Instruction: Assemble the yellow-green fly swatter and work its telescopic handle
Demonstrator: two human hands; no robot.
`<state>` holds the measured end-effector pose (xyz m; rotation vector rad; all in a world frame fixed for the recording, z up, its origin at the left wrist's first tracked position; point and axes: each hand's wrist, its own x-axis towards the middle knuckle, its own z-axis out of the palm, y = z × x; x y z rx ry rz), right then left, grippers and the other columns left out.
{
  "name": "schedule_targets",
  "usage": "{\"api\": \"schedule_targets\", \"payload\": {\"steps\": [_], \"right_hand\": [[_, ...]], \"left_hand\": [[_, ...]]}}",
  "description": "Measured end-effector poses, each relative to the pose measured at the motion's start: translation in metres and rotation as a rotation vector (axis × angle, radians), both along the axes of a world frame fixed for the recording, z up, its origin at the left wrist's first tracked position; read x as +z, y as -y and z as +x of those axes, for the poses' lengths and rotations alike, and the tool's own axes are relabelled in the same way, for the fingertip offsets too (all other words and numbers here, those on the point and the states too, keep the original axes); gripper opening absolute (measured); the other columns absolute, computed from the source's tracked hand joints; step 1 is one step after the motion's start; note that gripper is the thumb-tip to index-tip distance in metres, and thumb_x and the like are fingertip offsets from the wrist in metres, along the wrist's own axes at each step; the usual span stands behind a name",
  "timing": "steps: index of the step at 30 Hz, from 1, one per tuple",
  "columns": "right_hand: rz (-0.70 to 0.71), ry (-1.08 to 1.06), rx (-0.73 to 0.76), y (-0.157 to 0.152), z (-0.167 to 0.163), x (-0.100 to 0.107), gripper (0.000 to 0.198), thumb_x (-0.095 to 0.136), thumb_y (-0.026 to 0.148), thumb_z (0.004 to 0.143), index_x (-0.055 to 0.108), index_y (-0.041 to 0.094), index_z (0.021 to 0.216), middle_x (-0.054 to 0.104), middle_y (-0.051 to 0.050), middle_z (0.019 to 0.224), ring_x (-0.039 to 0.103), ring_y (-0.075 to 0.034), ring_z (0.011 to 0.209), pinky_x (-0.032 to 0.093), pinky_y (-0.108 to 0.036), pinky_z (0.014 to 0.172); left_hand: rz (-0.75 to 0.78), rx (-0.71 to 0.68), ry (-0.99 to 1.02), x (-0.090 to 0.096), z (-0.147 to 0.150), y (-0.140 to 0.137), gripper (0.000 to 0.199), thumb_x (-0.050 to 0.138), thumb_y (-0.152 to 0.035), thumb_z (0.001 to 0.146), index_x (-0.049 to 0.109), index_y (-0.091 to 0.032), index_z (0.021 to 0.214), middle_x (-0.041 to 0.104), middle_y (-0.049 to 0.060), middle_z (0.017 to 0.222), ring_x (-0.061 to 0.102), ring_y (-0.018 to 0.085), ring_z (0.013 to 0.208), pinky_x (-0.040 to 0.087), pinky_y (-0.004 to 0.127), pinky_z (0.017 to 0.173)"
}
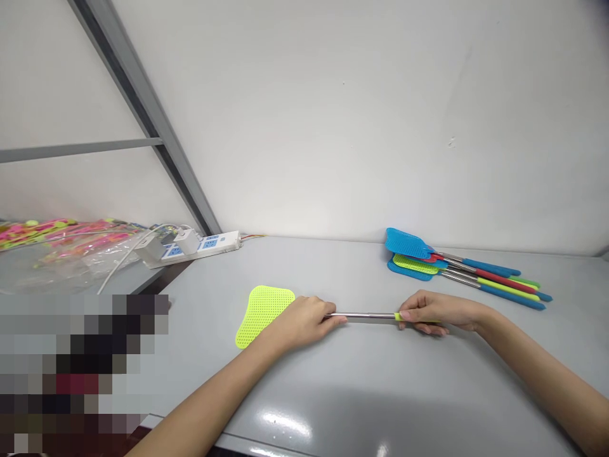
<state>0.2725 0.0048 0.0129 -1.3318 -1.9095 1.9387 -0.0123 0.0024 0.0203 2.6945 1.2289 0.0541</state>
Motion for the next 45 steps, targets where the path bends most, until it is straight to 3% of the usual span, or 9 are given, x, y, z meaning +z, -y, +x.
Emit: {"api": "schedule_targets", "payload": {"steps": [14,19,27,32,45], "right_hand": [[0.055,0.04,-0.023,-0.001,0.007,0.001,0.042,0.052,0.051,0.074,0.064,0.011,0.078,0.04,0.006,0.043,0.028,-0.004,0.036,0.028,-0.021,0.043],[0.051,0.031,-0.019,-0.001,0.006,0.001,0.041,0.052,0.05,0.075,0.064,0.011,0.079,0.04,0.005,0.044,0.029,-0.004,0.036,0.025,-0.02,0.04],[0.064,0.031,-0.022,-0.001,0.005,-0.001,0.043,0.051,0.051,0.075,0.065,0.011,0.083,0.042,0.004,0.046,0.03,-0.003,0.036,0.025,-0.02,0.04],[0.067,0.038,-0.026,0.0,0.005,0.002,0.042,0.05,0.05,0.076,0.065,0.011,0.082,0.041,0.005,0.045,0.03,-0.004,0.037,0.025,-0.02,0.039],[0.086,0.085,-0.043,-0.002,0.01,0.003,0.046,0.049,0.053,0.075,0.066,0.011,0.085,0.04,0.004,0.042,0.029,-0.005,0.037,0.022,-0.019,0.038]], "left_hand": [[-0.069,-0.062,0.06,0.001,-0.008,-0.008,0.041,0.031,-0.048,0.085,0.054,-0.02,0.066,0.05,-0.002,0.053,0.043,0.011,0.047,0.025,0.022,0.046],[0.046,0.101,-0.014,-0.008,0.006,-0.002,0.047,0.035,-0.057,0.079,0.057,-0.018,0.064,0.056,0.002,0.056,0.05,0.016,0.051,0.026,0.025,0.047],[0.097,0.227,-0.052,-0.014,0.012,-0.004,0.029,0.042,-0.039,0.08,0.055,-0.017,0.065,0.058,0.004,0.064,0.056,0.019,0.058,0.029,0.026,0.047],[0.099,0.218,-0.033,-0.01,0.009,-0.005,0.035,0.034,-0.041,0.084,0.051,-0.017,0.064,0.055,0.003,0.061,0.054,0.017,0.056,0.025,0.025,0.046],[0.047,0.185,0.002,-0.01,0.005,-0.008,0.015,0.042,-0.021,0.076,0.051,-0.019,0.065,0.056,0.001,0.064,0.052,0.014,0.058,0.025,0.024,0.048]]}}
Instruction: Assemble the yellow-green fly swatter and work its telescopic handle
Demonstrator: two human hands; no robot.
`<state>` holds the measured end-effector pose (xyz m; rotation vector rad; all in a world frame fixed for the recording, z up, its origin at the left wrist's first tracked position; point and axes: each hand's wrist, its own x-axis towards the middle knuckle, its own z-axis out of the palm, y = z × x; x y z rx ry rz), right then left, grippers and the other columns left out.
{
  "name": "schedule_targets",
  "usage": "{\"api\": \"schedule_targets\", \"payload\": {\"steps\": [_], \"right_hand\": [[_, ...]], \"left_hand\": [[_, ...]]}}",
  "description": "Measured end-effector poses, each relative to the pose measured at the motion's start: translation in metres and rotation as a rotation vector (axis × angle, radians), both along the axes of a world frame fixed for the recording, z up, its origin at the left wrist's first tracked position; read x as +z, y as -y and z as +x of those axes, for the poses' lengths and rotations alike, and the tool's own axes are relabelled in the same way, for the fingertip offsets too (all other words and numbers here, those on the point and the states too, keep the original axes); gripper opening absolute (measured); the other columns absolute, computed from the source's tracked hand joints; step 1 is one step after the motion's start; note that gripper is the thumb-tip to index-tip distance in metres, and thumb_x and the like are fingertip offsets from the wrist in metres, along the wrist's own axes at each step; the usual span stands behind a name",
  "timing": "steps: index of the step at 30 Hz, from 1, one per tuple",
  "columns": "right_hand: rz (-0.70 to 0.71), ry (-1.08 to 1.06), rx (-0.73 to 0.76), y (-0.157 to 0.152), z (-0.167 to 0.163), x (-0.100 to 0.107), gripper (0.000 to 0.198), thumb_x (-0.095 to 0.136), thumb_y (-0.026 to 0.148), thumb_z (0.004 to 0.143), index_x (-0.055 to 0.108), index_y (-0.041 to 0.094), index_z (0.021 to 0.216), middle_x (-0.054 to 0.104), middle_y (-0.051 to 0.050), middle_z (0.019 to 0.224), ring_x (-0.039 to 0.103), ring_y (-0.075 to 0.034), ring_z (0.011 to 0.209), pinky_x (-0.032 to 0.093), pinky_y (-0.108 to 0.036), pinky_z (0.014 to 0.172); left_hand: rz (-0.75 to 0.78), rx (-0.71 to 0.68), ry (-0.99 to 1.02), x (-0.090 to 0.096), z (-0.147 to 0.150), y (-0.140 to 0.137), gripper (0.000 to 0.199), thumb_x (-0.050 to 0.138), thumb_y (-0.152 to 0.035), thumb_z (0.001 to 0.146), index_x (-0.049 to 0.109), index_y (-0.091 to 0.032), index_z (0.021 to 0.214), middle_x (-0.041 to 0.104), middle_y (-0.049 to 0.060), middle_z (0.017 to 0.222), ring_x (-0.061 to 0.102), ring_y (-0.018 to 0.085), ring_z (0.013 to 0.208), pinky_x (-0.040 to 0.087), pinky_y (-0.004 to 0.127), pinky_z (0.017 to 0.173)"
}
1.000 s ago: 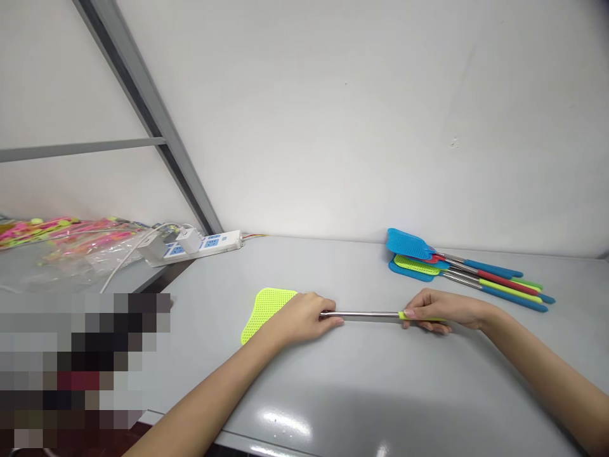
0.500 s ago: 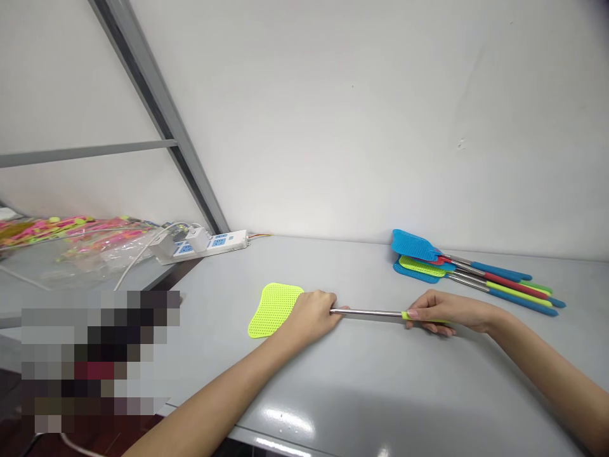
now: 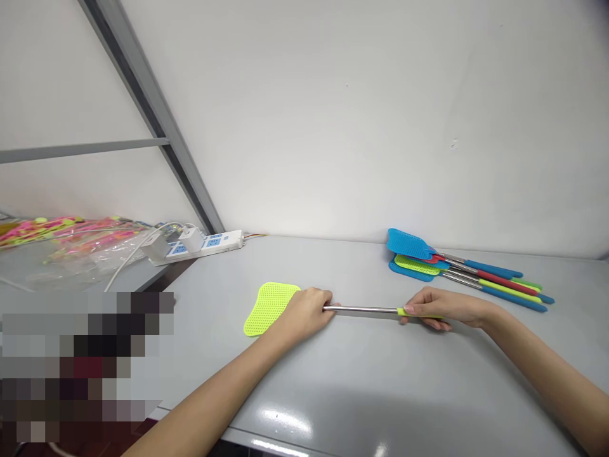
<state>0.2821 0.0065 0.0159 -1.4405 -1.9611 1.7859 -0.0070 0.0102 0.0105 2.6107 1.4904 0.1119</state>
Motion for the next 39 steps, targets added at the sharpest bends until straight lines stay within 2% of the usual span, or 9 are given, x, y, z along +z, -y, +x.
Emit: {"api": "schedule_targets", "payload": {"steps": [4,9,14,19,22,26,32,39], "right_hand": [[-0.005,-0.006,0.0,-0.001,0.002,-0.002,0.044,0.05,0.051,0.076,0.066,0.011,0.085,0.04,0.005,0.042,0.031,-0.005,0.038,0.023,-0.019,0.038],[-0.015,-0.023,0.023,-0.003,0.008,-0.004,0.041,0.05,0.049,0.077,0.065,0.011,0.082,0.043,0.003,0.048,0.037,-0.006,0.042,0.027,-0.018,0.04],[-0.01,0.02,0.061,-0.003,0.012,-0.001,0.042,0.049,0.05,0.077,0.065,0.011,0.082,0.044,0.002,0.051,0.038,-0.006,0.044,0.029,-0.019,0.043],[0.021,0.044,0.038,0.001,0.008,0.004,0.04,0.051,0.049,0.075,0.064,0.011,0.076,0.049,-0.001,0.058,0.042,-0.008,0.05,0.034,-0.02,0.049],[0.069,0.036,0.034,0.003,0.005,0.005,0.038,0.051,0.047,0.075,0.064,0.011,0.071,0.046,0.001,0.055,0.036,-0.006,0.046,0.027,-0.019,0.043],[-0.041,-0.015,0.086,0.003,0.003,0.004,0.036,0.048,0.044,0.077,0.06,0.011,0.066,0.032,0.006,0.044,0.021,-0.004,0.038,0.014,-0.02,0.039],[-0.132,-0.04,0.088,0.001,0.004,-0.002,0.034,0.048,0.04,0.078,0.055,0.012,0.061,0.026,0.008,0.039,0.016,-0.004,0.036,0.009,-0.02,0.037],[-0.262,-0.036,0.07,-0.002,0.005,-0.014,0.035,0.046,0.042,0.078,0.053,0.013,0.06,0.026,0.008,0.042,0.015,-0.003,0.035,0.006,-0.018,0.032]], "left_hand": [[-0.017,-0.035,0.022,0.002,-0.001,0.002,0.019,0.043,-0.03,0.079,0.053,-0.019,0.066,0.056,0.0,0.065,0.05,0.014,0.057,0.026,0.024,0.048],[-0.078,-0.182,0.073,0.007,-0.005,0.002,0.037,0.037,-0.047,0.082,0.053,-0.019,0.064,0.051,-0.002,0.054,0.044,0.011,0.049,0.023,0.023,0.046],[-0.092,-0.239,0.05,0.008,-0.009,-0.002,0.046,0.031,-0.049,0.085,0.052,-0.018,0.059,0.047,-0.002,0.05,0.041,0.011,0.046,0.022,0.023,0.047],[0.013,-0.299,0.005,0.003,-0.009,0.0,0.046,0.024,-0.045,0.089,0.05,-0.017,0.062,0.053,0.0,0.055,0.047,0.012,0.05,0.027,0.024,0.051],[0.039,-0.304,-0.027,0.001,-0.007,0.006,0.045,0.021,-0.042,0.09,0.051,-0.017,0.067,0.058,0.001,0.063,0.053,0.014,0.056,0.03,0.025,0.054],[0.046,-0.315,-0.038,0.0,-0.005,0.014,0.044,0.02,-0.04,0.091,0.051,-0.017,0.069,0.059,0.001,0.065,0.055,0.015,0.058,0.03,0.025,0.054],[0.088,-0.332,-0.038,-0.002,-0.003,0.017,0.043,0.02,-0.039,0.091,0.047,-0.017,0.067,0.058,0.001,0.06,0.055,0.015,0.055,0.029,0.025,0.051],[0.124,-0.339,-0.057,-0.004,-0.002,0.018,0.044,0.019,-0.04,0.091,0.047,-0.016,0.067,0.058,0.001,0.059,0.057,0.016,0.055,0.029,0.026,0.049]]}}
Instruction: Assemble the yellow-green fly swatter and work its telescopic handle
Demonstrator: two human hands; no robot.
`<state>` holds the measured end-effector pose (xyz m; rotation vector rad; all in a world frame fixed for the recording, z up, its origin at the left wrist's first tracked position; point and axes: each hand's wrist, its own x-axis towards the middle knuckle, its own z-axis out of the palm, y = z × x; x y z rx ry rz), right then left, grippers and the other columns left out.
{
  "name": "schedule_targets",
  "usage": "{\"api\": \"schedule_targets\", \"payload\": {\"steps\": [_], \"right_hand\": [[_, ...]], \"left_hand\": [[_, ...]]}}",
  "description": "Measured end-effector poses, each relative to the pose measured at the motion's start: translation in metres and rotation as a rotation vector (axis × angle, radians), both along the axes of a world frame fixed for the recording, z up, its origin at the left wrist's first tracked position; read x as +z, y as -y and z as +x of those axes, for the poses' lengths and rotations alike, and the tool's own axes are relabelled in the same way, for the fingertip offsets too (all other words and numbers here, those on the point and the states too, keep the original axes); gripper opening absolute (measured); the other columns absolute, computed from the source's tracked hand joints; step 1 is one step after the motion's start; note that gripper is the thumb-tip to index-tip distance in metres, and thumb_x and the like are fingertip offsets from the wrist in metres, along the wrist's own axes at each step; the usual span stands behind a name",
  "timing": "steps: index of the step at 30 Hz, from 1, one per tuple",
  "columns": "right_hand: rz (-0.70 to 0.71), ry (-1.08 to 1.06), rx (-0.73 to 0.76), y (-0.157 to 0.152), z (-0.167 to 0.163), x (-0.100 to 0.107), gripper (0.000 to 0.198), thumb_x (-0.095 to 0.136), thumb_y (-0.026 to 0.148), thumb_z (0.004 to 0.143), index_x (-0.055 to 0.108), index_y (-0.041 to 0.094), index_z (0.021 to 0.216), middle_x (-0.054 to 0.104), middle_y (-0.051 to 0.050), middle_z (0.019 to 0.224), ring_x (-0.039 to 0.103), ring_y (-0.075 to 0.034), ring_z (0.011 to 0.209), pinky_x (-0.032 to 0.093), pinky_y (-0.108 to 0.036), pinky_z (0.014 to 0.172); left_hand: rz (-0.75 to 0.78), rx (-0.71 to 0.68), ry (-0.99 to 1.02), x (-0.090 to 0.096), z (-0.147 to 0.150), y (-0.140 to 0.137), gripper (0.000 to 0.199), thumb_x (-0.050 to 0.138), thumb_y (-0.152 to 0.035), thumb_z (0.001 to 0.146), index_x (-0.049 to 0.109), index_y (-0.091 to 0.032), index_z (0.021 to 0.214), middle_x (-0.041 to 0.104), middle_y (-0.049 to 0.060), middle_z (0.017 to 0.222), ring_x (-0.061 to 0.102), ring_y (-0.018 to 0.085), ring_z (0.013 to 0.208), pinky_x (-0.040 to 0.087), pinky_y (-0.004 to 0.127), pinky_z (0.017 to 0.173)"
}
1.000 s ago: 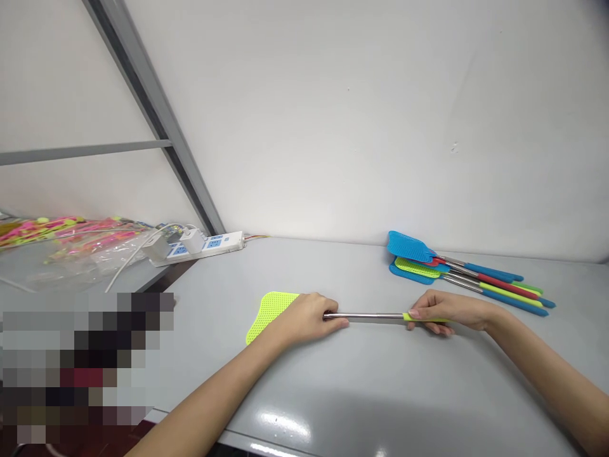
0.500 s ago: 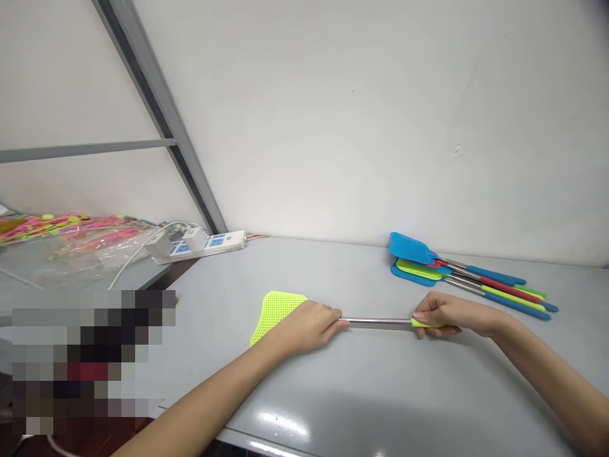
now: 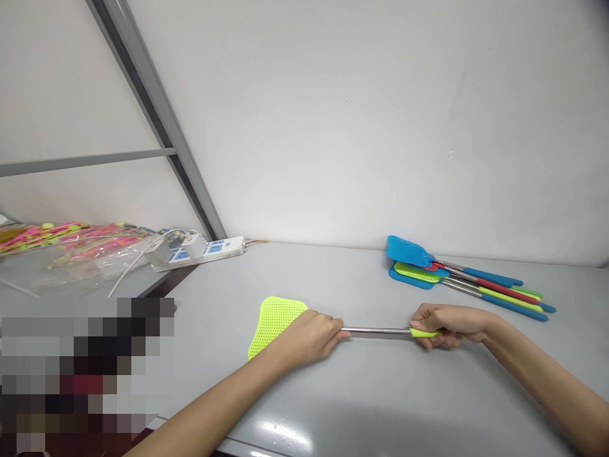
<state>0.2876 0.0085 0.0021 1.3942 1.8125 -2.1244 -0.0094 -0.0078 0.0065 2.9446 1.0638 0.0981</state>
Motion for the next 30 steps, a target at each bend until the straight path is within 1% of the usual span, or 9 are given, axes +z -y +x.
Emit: {"api": "schedule_targets", "payload": {"steps": [5,11,16,18,21,24,27,28,30], "right_hand": [[-0.014,0.006,0.001,0.001,0.0,0.003,0.034,0.046,0.041,0.078,0.052,0.012,0.061,0.027,0.007,0.043,0.015,-0.003,0.035,0.007,-0.018,0.032],[0.078,0.023,-0.036,0.004,-0.001,0.013,0.033,0.046,0.039,0.079,0.055,0.011,0.064,0.034,0.005,0.048,0.02,-0.003,0.037,0.01,-0.018,0.034],[0.081,-0.078,0.035,0.001,-0.001,0.008,0.037,0.041,0.041,0.082,0.058,0.01,0.069,0.029,0.008,0.042,0.018,-0.003,0.035,0.012,-0.019,0.035],[0.128,-0.08,0.052,0.0,-0.001,0.008,0.038,0.041,0.043,0.082,0.059,0.01,0.074,0.032,0.007,0.044,0.021,-0.004,0.036,0.016,-0.019,0.037],[0.208,-0.017,0.057,0.002,-0.004,0.01,0.037,0.047,0.047,0.078,0.059,0.012,0.081,0.041,0.004,0.052,0.029,-0.004,0.04,0.021,-0.018,0.039],[0.319,0.068,0.021,0.005,-0.01,0.014,0.036,0.052,0.048,0.075,0.059,0.013,0.076,0.048,0.001,0.059,0.036,-0.006,0.046,0.026,-0.019,0.043],[0.444,0.098,-0.014,0.007,-0.017,0.015,0.036,0.05,0.046,0.076,0.06,0.012,0.069,0.047,0.001,0.056,0.036,-0.007,0.048,0.028,-0.02,0.046],[0.458,0.092,-0.015,0.008,-0.019,0.015,0.035,0.049,0.044,0.077,0.06,0.012,0.068,0.045,0.002,0.053,0.035,-0.007,0.047,0.027,-0.02,0.046],[0.428,0.071,-0.009,0.008,-0.021,0.015,0.034,0.048,0.041,0.077,0.059,0.012,0.066,0.04,0.003,0.048,0.031,-0.006,0.044,0.023,-0.02,0.044]], "left_hand": [[0.014,-0.007,-0.01,0.001,0.002,0.001,0.043,0.02,-0.039,0.091,0.047,-0.017,0.067,0.058,0.001,0.059,0.056,0.015,0.055,0.028,0.026,0.05],[0.006,-0.002,-0.012,0.004,0.002,0.0,0.042,0.021,-0.039,0.091,0.048,-0.017,0.067,0.058,0.0,0.061,0.056,0.015,0.055,0.028,0.025,0.05],[-0.031,0.018,-0.001,0.004,0.0,-0.005,0.044,0.021,-0.041,0.091,0.049,-0.017,0.066,0.058,0.001,0.06,0.055,0.015,0.055,0.028,0.025,0.05],[-0.042,0.023,0.005,0.004,0.0,-0.006,0.046,0.02,-0.042,0.091,0.05,-0.017,0.066,0.057,0.001,0.06,0.054,0.015,0.054,0.027,0.026,0.051],[-0.061,0.02,0.004,0.004,0.0,-0.007,0.047,0.019,-0.042,0.091,0.05,-0.017,0.066,0.057,0.001,0.06,0.053,0.014,0.054,0.027,0.025,0.051],[-0.06,0.032,-0.009,0.005,0.0,-0.007,0.047,0.019,-0.042,0.091,0.05,-0.017,0.066,0.056,0.001,0.058,0.052,0.013,0.052,0.026,0.025,0.05],[-0.049,0.049,-0.018,0.006,-0.001,-0.005,0.047,0.018,-0.042,0.091,0.05,-0.017,0.068,0.056,0.001,0.057,0.052,0.014,0.051,0.026,0.025,0.049],[-0.043,0.052,-0.02,0.005,-0.001,-0.005,0.047,0.018,-0.042,0.091,0.051,-0.017,0.069,0.056,0.001,0.058,0.053,0.014,0.052,0.027,0.025,0.049],[-0.025,0.053,-0.026,0.005,-0.001,-0.003,0.046,0.018,-0.041,0.091,0.051,-0.017,0.069,0.057,0.001,0.058,0.054,0.015,0.052,0.028,0.025,0.049]]}}
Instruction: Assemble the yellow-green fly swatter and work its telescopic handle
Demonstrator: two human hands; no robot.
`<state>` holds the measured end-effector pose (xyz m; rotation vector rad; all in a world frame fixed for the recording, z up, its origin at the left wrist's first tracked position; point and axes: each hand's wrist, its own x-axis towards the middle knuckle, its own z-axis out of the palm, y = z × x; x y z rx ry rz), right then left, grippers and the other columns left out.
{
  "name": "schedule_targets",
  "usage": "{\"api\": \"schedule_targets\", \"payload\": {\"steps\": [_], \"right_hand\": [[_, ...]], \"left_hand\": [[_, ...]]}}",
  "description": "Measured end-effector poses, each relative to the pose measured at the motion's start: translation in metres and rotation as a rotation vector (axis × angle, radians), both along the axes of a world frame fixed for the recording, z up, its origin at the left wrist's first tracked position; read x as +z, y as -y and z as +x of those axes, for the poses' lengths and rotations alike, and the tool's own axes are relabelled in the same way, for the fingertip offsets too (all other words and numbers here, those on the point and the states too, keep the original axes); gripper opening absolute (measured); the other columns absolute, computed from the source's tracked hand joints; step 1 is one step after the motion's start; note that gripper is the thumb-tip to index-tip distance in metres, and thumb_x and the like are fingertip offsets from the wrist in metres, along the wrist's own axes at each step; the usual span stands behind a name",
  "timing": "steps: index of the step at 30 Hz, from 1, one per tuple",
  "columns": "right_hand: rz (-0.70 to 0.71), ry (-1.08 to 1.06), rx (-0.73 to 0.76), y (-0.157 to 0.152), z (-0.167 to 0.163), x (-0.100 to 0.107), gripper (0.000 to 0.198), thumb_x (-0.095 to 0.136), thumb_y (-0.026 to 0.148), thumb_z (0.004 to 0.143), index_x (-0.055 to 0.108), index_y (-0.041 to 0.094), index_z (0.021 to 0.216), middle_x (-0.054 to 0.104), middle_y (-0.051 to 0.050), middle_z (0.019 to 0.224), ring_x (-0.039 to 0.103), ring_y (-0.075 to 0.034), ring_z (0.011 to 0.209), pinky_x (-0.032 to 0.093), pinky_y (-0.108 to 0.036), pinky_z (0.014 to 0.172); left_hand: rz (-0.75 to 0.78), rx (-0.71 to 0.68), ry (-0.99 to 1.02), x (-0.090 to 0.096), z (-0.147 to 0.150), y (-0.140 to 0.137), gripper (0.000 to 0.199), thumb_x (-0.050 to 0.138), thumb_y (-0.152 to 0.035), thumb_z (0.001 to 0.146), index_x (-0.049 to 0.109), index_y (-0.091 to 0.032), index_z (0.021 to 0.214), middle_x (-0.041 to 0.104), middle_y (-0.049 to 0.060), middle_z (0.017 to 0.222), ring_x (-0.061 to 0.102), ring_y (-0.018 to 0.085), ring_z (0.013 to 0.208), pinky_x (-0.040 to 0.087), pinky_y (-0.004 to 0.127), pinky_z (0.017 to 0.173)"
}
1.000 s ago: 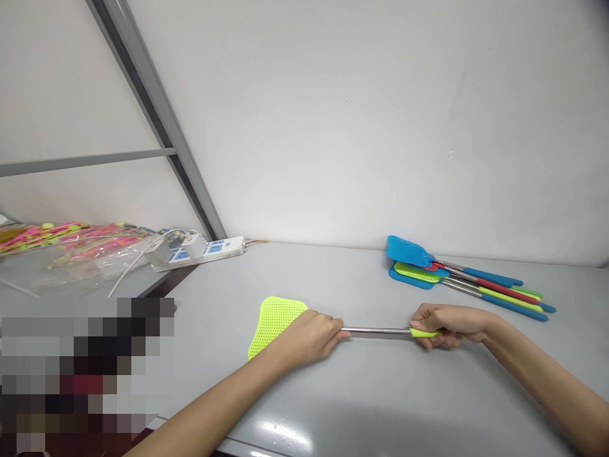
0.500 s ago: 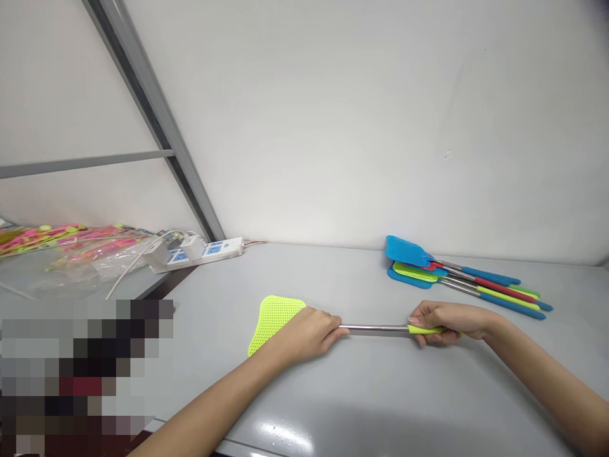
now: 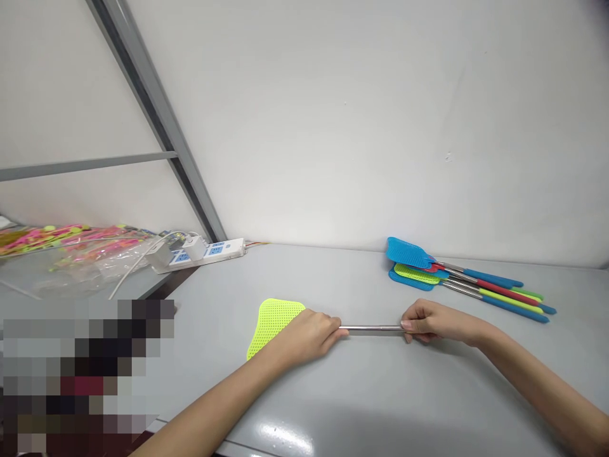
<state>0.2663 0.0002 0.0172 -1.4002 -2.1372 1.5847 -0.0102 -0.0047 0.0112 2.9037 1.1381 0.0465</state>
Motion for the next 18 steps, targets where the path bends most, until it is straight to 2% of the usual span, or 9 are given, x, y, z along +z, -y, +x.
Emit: {"api": "schedule_targets", "payload": {"steps": [5,13,15,18], "right_hand": [[-0.182,-0.047,-0.014,0.0014,-0.0022,-0.0013,0.032,0.047,0.038,0.077,0.055,0.012,0.059,0.03,0.007,0.042,0.02,-0.004,0.038,0.014,-0.019,0.038],[-0.493,-0.114,-0.018,0.0016,0.0004,-0.0082,0.02,0.045,0.028,0.072,0.047,0.015,0.057,0.023,0.009,0.039,0.012,-0.004,0.034,0.006,-0.019,0.032],[-0.516,-0.138,0.001,0.0013,0.0017,-0.0082,0.017,0.045,0.026,0.072,0.05,0.014,0.061,0.023,0.009,0.04,0.012,-0.004,0.034,0.006,-0.019,0.032],[-0.43,-0.159,0.017,0.0013,0.0014,-0.0058,0.023,0.045,0.032,0.076,0.055,0.013,0.068,0.029,0.009,0.041,0.015,-0.004,0.035,0.009,-0.018,0.032]], "left_hand": [[0.037,-0.017,-0.009,-0.0005,0.0014,0.0035,0.045,0.019,-0.041,0.091,0.05,-0.017,0.069,0.058,0.002,0.058,0.056,0.016,0.053,0.031,0.026,0.05],[0.048,-0.057,-0.018,0.0022,0.0038,0.0064,0.044,0.021,-0.041,0.091,0.049,-0.017,0.068,0.06,0.003,0.059,0.057,0.017,0.054,0.032,0.026,0.052],[0.061,-0.062,-0.029,0.0016,0.0045,0.0063,0.043,0.021,-0.041,0.091,0.05,-0.017,0.069,0.06,0.002,0.061,0.057,0.017,0.055,0.032,0.026,0.052],[0.06,-0.055,-0.023,0.0,0.0053,0.0049,0.043,0.022,-0.04,0.091,0.05,-0.017,0.069,0.061,0.002,0.062,0.057,0.017,0.055,0.032,0.026,0.051]]}}
